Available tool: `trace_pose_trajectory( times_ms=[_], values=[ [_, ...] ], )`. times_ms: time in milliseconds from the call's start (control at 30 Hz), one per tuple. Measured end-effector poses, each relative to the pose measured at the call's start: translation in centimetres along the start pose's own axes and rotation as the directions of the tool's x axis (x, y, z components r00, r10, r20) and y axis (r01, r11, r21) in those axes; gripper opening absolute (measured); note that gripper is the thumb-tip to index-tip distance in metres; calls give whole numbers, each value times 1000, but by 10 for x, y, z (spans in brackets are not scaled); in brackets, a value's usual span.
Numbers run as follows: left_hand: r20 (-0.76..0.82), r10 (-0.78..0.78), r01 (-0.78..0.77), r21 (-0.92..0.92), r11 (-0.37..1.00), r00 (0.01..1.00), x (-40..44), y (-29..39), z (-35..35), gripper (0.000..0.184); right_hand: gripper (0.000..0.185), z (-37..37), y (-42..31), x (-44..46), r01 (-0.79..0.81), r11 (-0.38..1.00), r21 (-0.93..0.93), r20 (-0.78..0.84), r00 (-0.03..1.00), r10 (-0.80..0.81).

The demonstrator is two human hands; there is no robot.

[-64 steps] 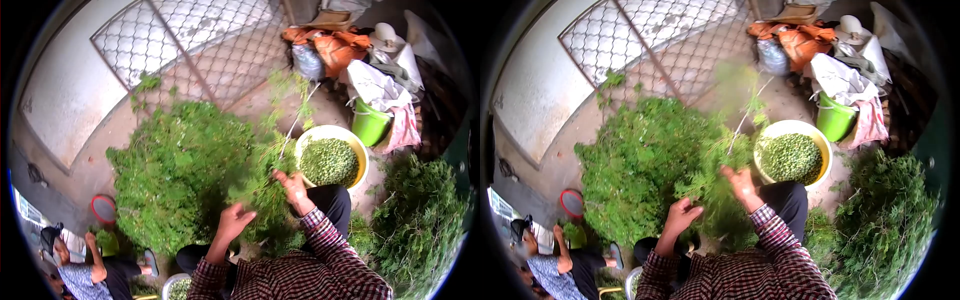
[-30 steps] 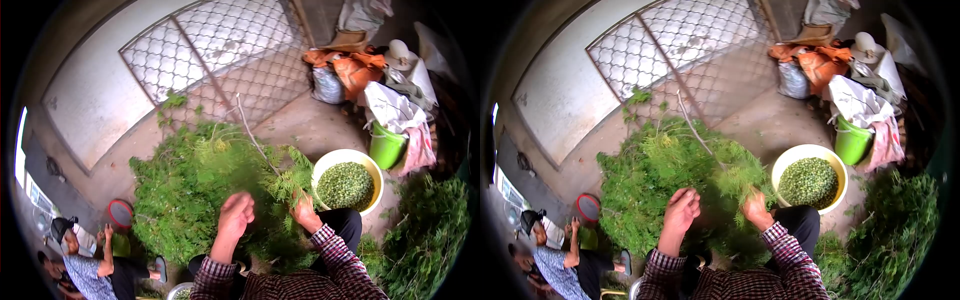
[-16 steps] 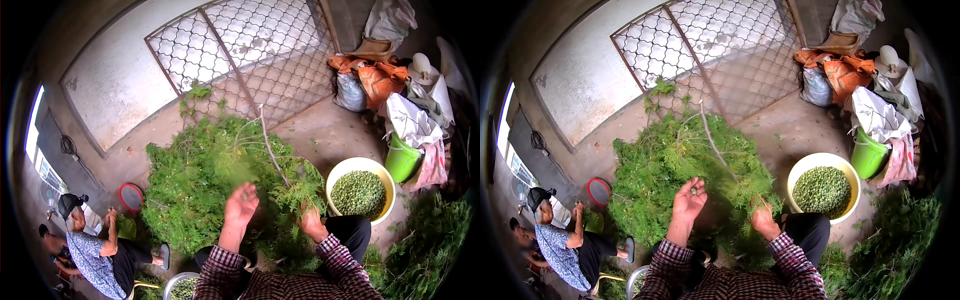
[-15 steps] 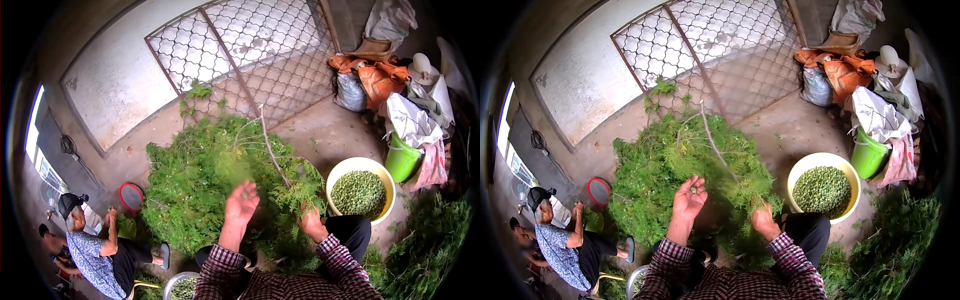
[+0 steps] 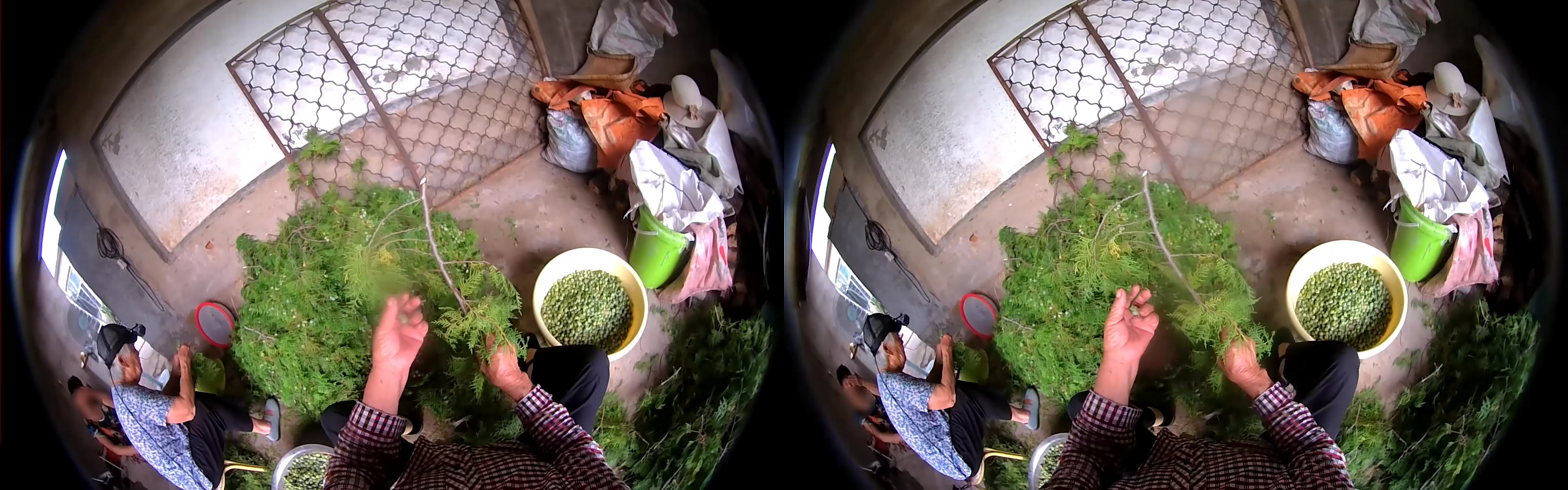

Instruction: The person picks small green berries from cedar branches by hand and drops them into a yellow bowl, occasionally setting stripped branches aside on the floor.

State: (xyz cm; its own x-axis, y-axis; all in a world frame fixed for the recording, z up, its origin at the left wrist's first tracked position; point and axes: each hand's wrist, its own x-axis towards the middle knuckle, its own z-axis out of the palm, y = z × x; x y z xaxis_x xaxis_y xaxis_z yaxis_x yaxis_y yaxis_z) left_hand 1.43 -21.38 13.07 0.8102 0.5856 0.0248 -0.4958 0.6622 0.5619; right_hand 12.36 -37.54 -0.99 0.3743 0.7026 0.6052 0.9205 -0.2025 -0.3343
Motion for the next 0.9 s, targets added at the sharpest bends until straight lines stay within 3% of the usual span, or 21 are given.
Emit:
trace_pose_trajectory(
  times_ms=[100, 300, 500, 667, 700, 733, 900],
  values=[
    [12, 9, -9, 17, 1000, 1000, 1, 1, -2, 27, 63, 7, 2, 0, -59, 998, 30, 76, 996, 56],
    [33, 64, -64, -10, 998, 997, 5, 3, -6, 27, 56, 16, -1, -6, 56, 997, -48, -141, 988, -62],
    [37, 91, -85, -126, 988, 995, -2, 5, -2, 19, 44, 8, -6, 0, -168, 981, 95, 126, 980, 155],
    [34, 93, -87, -145, 986, 995, 0, 17, -8, 10, 42, 9, -11, 2, -251, 966, 68, 184, 954, 235],
    [68, 108, -100, -120, 988, 992, 2, 18, -12, 13, 42, 8, -12, 3, -288, 956, 60, 223, 937, 268],
    [61, 107, -101, -96, 990, 992, -2, 19, -4, 15, 40, 8, -13, 1, -224, 969, 106, 92, 972, 214],
    [13, 106, -106, 162, 981, 994, -6, 18, 0, 13, 39, 12, -14, 0, -158, 975, 156, 11, 987, 158]
  ],
)
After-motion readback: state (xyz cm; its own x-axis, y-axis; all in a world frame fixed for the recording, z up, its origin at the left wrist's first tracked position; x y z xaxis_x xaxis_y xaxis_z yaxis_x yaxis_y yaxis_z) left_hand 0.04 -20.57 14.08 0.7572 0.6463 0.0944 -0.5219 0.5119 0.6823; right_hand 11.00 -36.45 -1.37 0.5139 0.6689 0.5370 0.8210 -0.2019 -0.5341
